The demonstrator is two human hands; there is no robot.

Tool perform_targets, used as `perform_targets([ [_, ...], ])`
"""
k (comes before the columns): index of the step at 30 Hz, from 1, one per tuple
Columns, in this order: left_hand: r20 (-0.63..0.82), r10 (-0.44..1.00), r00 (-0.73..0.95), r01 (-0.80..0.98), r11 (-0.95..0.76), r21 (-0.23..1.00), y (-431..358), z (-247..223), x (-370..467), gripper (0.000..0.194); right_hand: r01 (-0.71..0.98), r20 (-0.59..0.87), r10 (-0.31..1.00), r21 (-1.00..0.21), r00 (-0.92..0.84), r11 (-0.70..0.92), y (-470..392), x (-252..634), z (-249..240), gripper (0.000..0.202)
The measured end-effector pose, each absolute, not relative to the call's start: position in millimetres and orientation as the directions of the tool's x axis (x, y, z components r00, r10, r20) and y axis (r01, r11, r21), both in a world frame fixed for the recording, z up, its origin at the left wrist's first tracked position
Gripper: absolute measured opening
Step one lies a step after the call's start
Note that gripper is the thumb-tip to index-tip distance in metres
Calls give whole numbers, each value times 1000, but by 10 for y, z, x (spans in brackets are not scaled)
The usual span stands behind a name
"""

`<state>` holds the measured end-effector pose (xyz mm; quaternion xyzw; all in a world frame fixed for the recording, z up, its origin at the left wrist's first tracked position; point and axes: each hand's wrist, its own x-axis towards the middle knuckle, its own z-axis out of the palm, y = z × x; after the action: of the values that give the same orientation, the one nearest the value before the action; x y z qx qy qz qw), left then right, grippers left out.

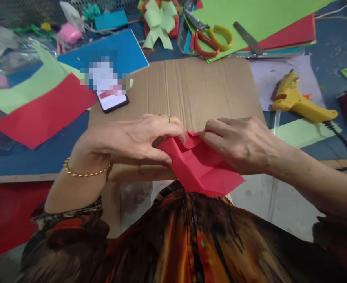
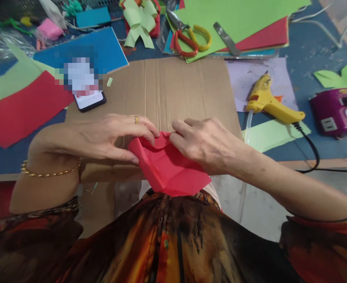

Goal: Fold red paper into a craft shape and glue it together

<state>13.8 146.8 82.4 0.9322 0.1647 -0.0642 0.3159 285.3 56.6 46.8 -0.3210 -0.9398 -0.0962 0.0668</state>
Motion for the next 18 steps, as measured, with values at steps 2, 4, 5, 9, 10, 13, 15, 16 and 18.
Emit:
perform_targets([
  [2,-198,261,945,328,-768,550,1471,795,126,36,606,256,563,140,-786,783,565,2858,466,23],
  [4,-193,260,946,323,-779,537,1470,786,125,37,605,303,549,134,-779,785,564,2858,466,22],
  [5,-194,262,945,326,-781,532,1469,789,128,37,606,315,547,129,-775,785,563,2856,464,22],
  [9,-213,283,935,354,-776,522,1454,815,141,34,604,318,546,116,-775,788,569,2849,430,26],
  [10,-220,288,932,362,-774,519,1450,821,143,33,610,312,554,115,-772,784,572,2850,415,26],
  [13,-242,287,927,373,-775,510,1441,841,152,32,645,318,594,77,-739,760,584,2855,365,25],
  [15,-268,280,922,382,-770,510,1438,860,160,32,659,350,608,38,-713,751,593,2856,334,27],
  [16,-286,277,917,391,-764,513,1436,872,165,32,662,371,608,25,-702,749,596,2856,323,29],
  [18,-319,270,908,407,-750,521,1434,896,172,33,668,403,607,12,-685,744,603,2851,306,32],
])
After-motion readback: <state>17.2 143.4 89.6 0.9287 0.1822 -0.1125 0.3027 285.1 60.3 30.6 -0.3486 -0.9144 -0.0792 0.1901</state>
